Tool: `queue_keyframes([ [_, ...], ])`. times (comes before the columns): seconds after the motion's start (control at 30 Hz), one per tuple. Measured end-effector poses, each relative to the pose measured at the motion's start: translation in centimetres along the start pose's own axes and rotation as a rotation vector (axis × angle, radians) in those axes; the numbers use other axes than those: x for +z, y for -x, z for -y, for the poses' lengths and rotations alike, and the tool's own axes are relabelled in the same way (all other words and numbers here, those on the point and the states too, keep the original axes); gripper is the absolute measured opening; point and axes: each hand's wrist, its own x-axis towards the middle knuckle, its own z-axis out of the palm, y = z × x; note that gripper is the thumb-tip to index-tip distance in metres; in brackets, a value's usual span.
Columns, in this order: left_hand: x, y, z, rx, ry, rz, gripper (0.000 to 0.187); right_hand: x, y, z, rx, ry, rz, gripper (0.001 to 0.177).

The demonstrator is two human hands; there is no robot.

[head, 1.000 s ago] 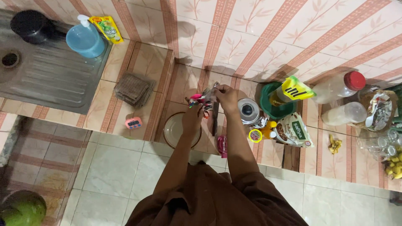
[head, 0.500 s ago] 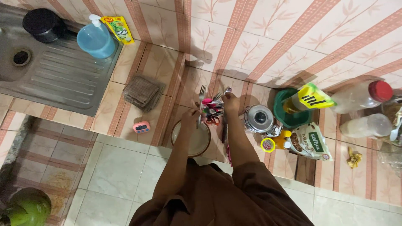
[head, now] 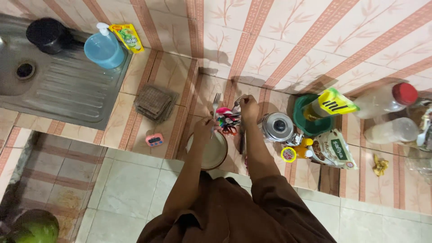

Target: Wiping silverware and placing it on a set table.

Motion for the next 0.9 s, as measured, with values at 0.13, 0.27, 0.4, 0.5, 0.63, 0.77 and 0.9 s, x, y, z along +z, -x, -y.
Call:
queue_keyframes([
  [0.13,0.8,-0.2,2.0,0.026,0.091,0.032,0.023,-5.6,1.0,5.2,-0.061,-0.03,-0.072,0.022],
  [0.27,4.2,5.5,-2.5,0.252,-0.358,-0.031,0.026,-10.9,2.9,7.0,-0.187,-0.03,-0.081,0.02],
  [0.4,6.5,7.9,-3.6,0.384,-0.401,-0.105,0.027,-14.6,3.7,8.0,-0.109,-0.029,0.2,0.02],
  [0.5,6.5,8.6,-3.2,0.466,-0.541,-0.123,0.025,-15.7,3.9,6.3,-0.286,-0.189,0.428,0.03],
  [0.63,6.1,9.3,-1.5,0.276,-0.5,-0.107,0.023,-16.2,5.1,7.8,-0.149,-0.172,0.452,0.027],
  [0.77,5.9,10.5,-3.0,0.149,-0.054,0.133,0.022,-16.7,5.9,10.9,-0.252,0.04,0.357,0.024],
  [0.9,3.7,10.2,-1.8,0.036,-0.039,0.108,0.024,-14.4,6.5,11.9,-0.322,0.214,0.347,0.02],
])
